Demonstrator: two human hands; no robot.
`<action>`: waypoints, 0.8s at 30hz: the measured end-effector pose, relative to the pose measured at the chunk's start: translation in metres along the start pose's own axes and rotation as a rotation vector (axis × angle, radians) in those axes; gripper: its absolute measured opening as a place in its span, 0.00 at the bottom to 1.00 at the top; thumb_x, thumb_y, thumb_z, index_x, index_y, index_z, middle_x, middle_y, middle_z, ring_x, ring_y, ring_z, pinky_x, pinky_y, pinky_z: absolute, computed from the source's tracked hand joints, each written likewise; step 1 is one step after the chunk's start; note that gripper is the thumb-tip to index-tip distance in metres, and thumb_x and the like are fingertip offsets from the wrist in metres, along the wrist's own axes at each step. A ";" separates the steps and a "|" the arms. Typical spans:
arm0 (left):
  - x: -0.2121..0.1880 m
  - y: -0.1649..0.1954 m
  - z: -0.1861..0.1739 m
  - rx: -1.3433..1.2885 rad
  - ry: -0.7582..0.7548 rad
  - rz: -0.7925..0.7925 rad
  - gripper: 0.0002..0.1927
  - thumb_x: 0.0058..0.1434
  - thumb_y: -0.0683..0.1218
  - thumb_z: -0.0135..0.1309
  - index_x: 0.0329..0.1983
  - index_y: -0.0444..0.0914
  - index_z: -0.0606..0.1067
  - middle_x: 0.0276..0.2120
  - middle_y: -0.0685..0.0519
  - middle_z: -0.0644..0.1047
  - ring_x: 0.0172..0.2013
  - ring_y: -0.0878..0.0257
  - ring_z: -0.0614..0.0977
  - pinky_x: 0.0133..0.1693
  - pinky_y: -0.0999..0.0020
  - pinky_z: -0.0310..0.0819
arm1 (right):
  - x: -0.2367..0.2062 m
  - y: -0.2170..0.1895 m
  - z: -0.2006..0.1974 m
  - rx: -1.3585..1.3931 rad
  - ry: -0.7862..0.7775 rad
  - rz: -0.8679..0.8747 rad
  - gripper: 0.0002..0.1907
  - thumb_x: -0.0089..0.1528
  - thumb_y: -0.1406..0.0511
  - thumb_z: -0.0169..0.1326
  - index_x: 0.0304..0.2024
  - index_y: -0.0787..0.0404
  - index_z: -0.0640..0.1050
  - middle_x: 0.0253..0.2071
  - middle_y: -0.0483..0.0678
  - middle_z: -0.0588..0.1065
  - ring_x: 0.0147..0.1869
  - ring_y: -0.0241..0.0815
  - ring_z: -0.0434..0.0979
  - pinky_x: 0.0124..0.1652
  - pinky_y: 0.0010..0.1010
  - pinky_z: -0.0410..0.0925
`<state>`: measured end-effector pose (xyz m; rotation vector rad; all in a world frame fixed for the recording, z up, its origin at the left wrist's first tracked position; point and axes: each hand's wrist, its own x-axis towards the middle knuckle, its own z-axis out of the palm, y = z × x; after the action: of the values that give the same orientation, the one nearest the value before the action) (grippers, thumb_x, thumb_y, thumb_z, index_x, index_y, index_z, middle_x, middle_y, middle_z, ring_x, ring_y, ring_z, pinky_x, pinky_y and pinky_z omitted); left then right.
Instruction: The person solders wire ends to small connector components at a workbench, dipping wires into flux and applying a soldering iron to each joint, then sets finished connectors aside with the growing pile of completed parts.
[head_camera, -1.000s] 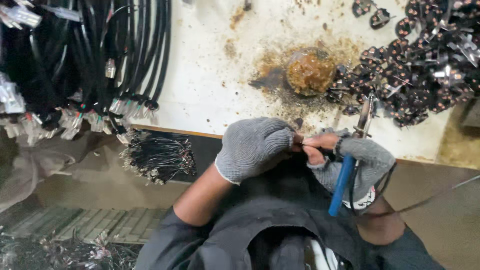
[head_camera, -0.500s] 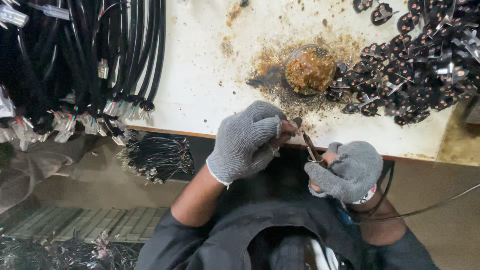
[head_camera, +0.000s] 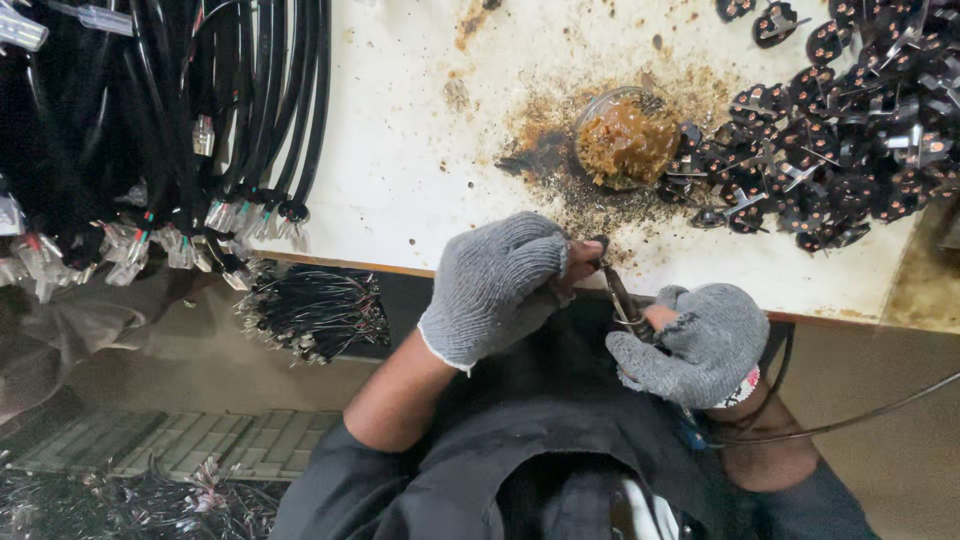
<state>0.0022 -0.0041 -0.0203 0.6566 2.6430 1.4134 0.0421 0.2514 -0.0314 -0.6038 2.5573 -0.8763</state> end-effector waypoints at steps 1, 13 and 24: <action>0.000 0.001 0.001 0.007 0.019 -0.006 0.16 0.57 0.43 0.63 0.49 0.45 0.80 0.33 0.53 0.77 0.36 0.53 0.81 0.36 0.59 0.75 | 0.000 -0.001 0.000 -0.039 0.007 0.013 0.17 0.45 0.48 0.67 0.18 0.51 0.81 0.12 0.47 0.68 0.17 0.51 0.68 0.22 0.45 0.59; 0.003 0.001 -0.003 -0.057 0.044 -0.032 0.11 0.64 0.44 0.64 0.49 0.45 0.80 0.31 0.52 0.76 0.34 0.55 0.80 0.35 0.60 0.74 | 0.003 -0.002 -0.002 -0.080 0.209 -0.258 0.16 0.41 0.56 0.70 0.26 0.53 0.80 0.16 0.45 0.66 0.19 0.49 0.67 0.21 0.45 0.57; 0.004 -0.002 -0.004 0.021 -0.060 -0.005 0.13 0.59 0.45 0.65 0.46 0.45 0.80 0.31 0.52 0.75 0.35 0.51 0.80 0.35 0.57 0.73 | 0.009 0.004 0.000 -0.251 0.154 -0.495 0.15 0.41 0.59 0.68 0.32 0.40 0.85 0.11 0.44 0.62 0.12 0.49 0.61 0.13 0.40 0.51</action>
<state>-0.0032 -0.0063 -0.0186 0.6826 2.6155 1.3443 0.0334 0.2496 -0.0352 -1.3334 2.7241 -0.7730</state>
